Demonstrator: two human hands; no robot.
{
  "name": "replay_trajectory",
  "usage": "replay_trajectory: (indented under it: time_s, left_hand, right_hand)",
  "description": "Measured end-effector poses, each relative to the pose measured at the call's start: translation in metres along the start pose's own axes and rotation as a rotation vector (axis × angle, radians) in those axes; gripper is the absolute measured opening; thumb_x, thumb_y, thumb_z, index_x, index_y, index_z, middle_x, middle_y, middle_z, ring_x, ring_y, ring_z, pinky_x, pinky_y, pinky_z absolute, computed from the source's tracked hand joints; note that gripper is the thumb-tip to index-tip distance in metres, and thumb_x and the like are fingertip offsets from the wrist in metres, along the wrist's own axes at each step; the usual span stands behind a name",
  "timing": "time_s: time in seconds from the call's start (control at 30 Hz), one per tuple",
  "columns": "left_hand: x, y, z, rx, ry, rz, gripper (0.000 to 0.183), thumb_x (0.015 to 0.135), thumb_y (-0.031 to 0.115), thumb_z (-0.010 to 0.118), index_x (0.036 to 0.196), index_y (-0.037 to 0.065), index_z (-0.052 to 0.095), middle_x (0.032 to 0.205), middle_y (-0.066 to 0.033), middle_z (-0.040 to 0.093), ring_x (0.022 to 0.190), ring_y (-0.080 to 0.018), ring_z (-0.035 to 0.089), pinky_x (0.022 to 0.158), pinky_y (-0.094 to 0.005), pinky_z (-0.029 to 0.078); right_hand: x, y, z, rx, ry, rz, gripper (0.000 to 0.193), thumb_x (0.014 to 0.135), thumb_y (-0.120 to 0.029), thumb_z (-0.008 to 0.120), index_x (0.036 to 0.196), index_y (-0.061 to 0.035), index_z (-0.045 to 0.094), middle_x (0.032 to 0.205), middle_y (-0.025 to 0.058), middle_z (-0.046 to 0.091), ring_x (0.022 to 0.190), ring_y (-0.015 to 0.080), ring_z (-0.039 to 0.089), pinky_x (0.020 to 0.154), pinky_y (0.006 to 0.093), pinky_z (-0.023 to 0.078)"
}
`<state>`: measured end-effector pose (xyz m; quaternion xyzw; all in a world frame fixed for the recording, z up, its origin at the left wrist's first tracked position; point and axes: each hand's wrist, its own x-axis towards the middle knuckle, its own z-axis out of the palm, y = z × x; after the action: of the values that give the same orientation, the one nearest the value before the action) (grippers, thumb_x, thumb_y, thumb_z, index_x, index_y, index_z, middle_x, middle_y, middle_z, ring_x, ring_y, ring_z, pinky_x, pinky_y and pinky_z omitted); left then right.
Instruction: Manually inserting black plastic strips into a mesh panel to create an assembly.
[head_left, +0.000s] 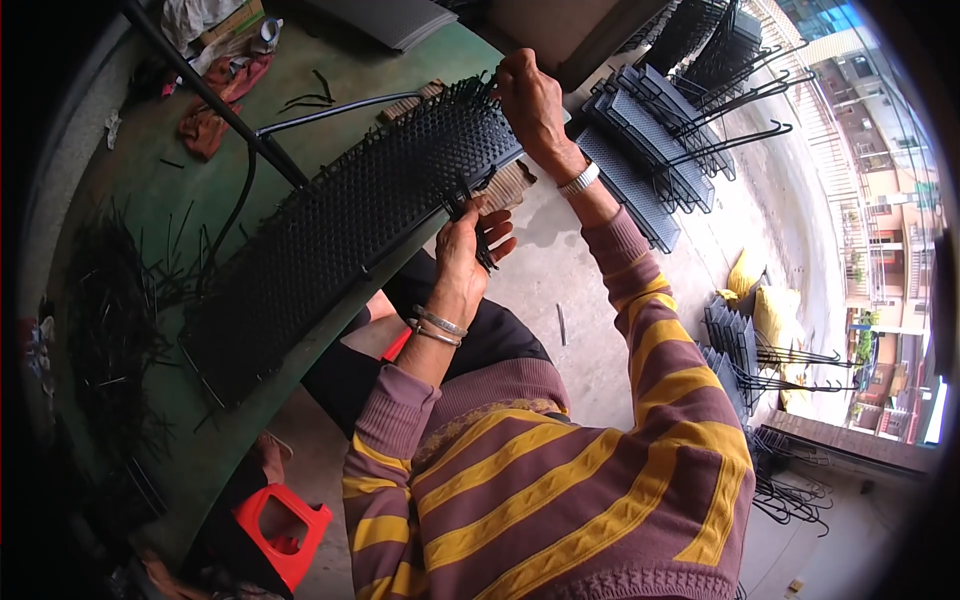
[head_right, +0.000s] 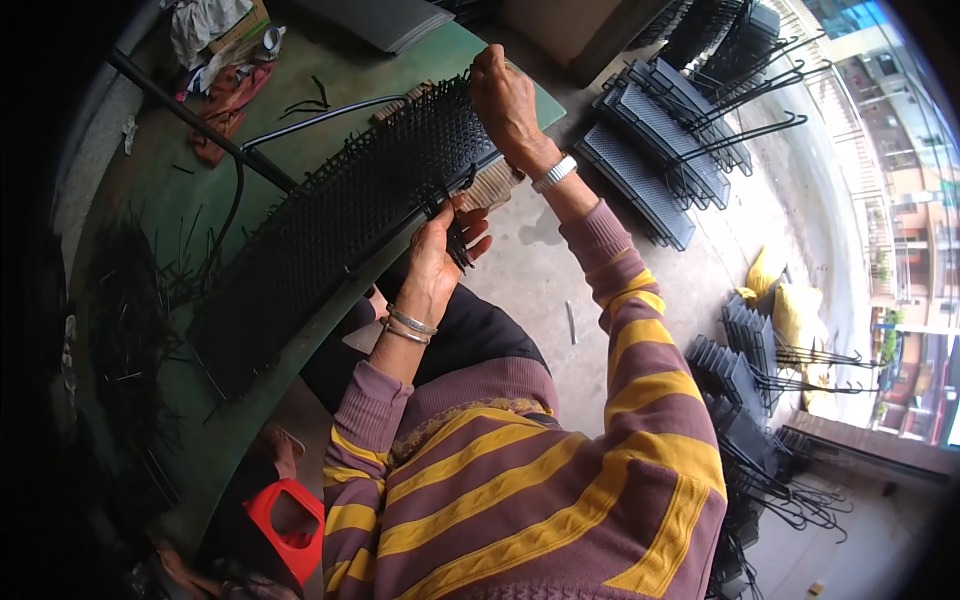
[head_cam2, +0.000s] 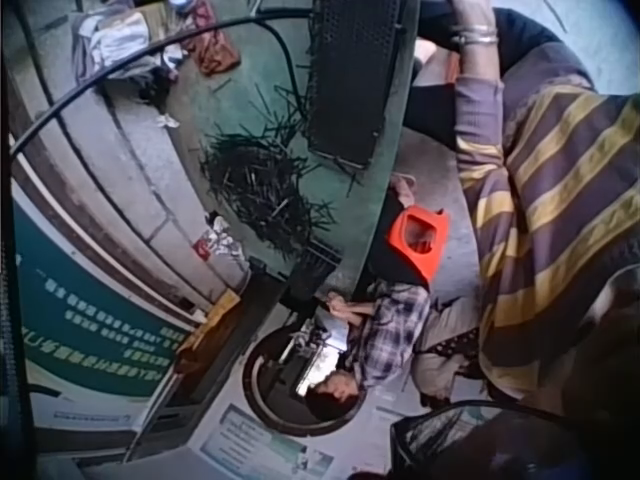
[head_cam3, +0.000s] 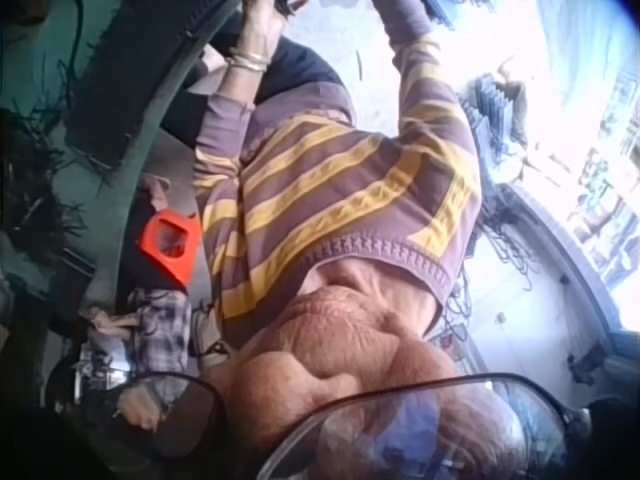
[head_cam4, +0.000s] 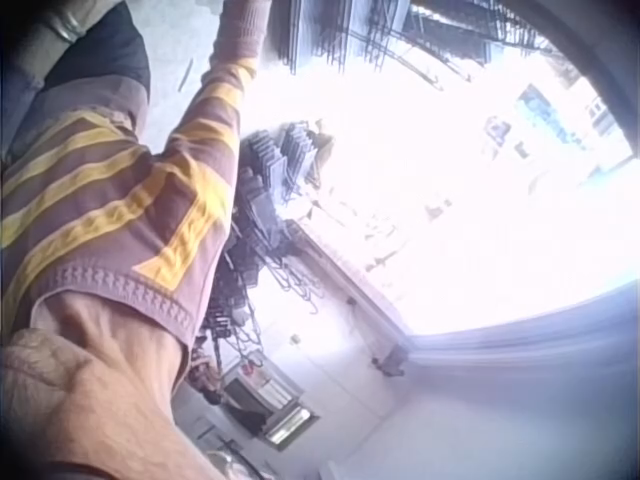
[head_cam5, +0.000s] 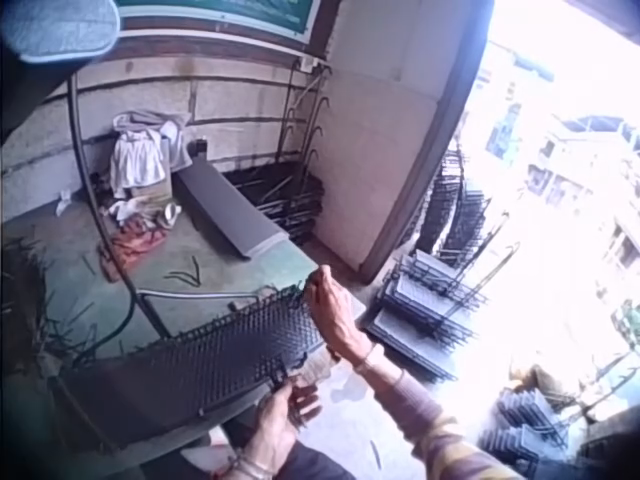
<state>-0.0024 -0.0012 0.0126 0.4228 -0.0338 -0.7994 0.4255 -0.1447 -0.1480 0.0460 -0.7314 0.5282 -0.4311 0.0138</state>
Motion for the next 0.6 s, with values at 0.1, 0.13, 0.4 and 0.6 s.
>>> replay_trajectory:
  time_s: [0.1, 0.13, 0.4, 0.6]
  left_hand:
    - [0.011, -0.006, -0.01, -0.011, -0.04, 0.019, 0.019, 0.095, 0.027, 0.054, 0.098, 0.01, 0.061, 0.087, -0.0073, 0.067, 0.068, -0.0132, 0.057, 0.053, -0.0276, 0.045]
    - [0.011, -0.005, -0.011, -0.047, -0.098, 0.034, 0.019, 0.095, 0.026, 0.052, 0.1, 0.009, 0.059, 0.084, -0.0086, 0.066, 0.062, -0.0118, 0.054, 0.047, -0.0243, 0.04]
    - [-0.001, -0.003, 0.0, 0.024, 0.015, 0.055, 0.02, 0.095, 0.027, 0.052, 0.102, 0.01, 0.06, 0.08, -0.0082, 0.065, 0.057, -0.0108, 0.048, 0.046, -0.0226, 0.035]
    - [0.001, -0.004, -0.007, -0.015, -0.022, 0.042, 0.019, 0.095, 0.031, 0.055, 0.1, 0.013, 0.06, 0.07, -0.0016, 0.058, 0.052, -0.0081, 0.043, 0.044, -0.0209, 0.03]
  right_hand:
    - [0.006, -0.003, 0.002, -0.019, -0.02, -0.037, 0.009, 0.093, -0.009, 0.051, 0.094, -0.0034, 0.044, 0.07, 0.0127, 0.063, 0.066, 0.0252, 0.069, 0.058, 0.0336, 0.053]
    - [0.007, -0.002, 0.0, -0.036, -0.04, -0.024, 0.009, 0.093, -0.01, 0.051, 0.094, -0.0035, 0.045, 0.07, 0.0125, 0.063, 0.066, 0.025, 0.069, 0.058, 0.0334, 0.053]
    - [0.008, 0.002, -0.007, -0.109, -0.094, 0.044, 0.01, 0.093, -0.012, 0.05, 0.094, -0.0026, 0.046, 0.068, 0.013, 0.064, 0.064, 0.0248, 0.068, 0.058, 0.0337, 0.052]
    - [0.014, -0.002, -0.008, -0.186, -0.139, 0.036, 0.009, 0.092, -0.01, 0.05, 0.093, -0.0027, 0.046, 0.067, 0.0122, 0.063, 0.063, 0.0257, 0.067, 0.058, 0.0344, 0.051]
